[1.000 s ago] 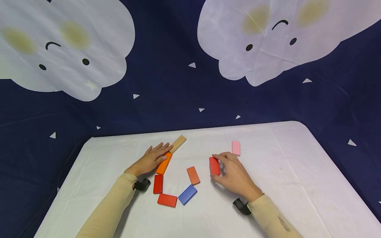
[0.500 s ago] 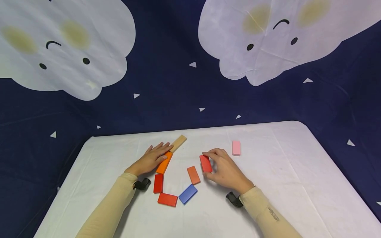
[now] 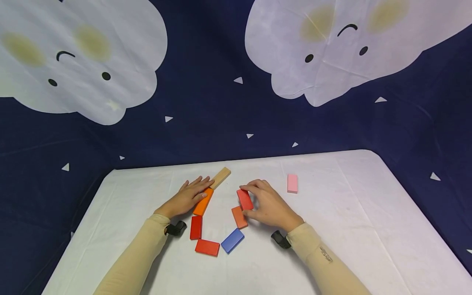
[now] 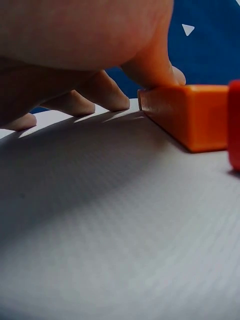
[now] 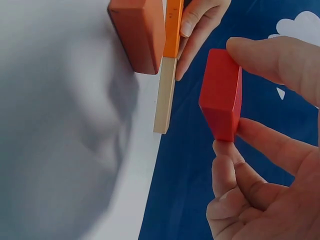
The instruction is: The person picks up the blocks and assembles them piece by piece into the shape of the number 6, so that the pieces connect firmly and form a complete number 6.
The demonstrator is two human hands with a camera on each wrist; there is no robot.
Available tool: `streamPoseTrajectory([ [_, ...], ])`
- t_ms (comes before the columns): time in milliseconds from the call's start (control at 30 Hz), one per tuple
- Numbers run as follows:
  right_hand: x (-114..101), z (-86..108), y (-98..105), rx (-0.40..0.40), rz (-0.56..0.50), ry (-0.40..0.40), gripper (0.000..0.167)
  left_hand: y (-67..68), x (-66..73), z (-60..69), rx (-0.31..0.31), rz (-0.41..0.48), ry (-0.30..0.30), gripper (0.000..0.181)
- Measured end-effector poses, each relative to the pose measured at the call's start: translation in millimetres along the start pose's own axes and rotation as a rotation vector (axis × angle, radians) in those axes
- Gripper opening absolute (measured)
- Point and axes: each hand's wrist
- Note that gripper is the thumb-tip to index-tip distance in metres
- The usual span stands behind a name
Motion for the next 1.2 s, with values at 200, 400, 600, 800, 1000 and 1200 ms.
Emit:
streamPoseTrajectory([
  [200,-2.9,-12.3,-5.1,-0.048,-0.004,0.021,0.065,-0.3,-1.1,-0.3,-0.005,-0.004,-0.001,0.052],
  [400,-5.6,-25.0,-12.6,-0.112,0.007,0.025,0.063,-0.2,-1.5,-0.6,-0.007,-0.002,-0.001,0.051],
  [600,-8.8,-34.4,-18.3,-0.142,-0.016,0.051,0.061,0.1,-1.7,-0.8,-0.009,-0.003,-0.01,0.052],
  [800,-9.5,-44.6,-22.5,-0.18,0.002,0.053,0.062,-0.4,-3.0,-0.1,0.0,-0.005,-0.015,0.051],
  [1000,-6.3,-54.3,-27.9,-0.225,0.028,0.062,0.061,-1.4,-3.6,0.7,0.005,-0.005,-0.017,0.051],
  [1200,-5.3,-61.3,-30.4,-0.268,0.035,0.051,0.062,-2.7,-4.2,0.4,0.002,-0.005,-0.012,0.052],
])
Point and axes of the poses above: each hand's wrist, its own z-axis away from the middle knuckle, its own y-axis out of the back of the hand, x = y × z, and after that the axes turned 5 degrees about x, right-handed
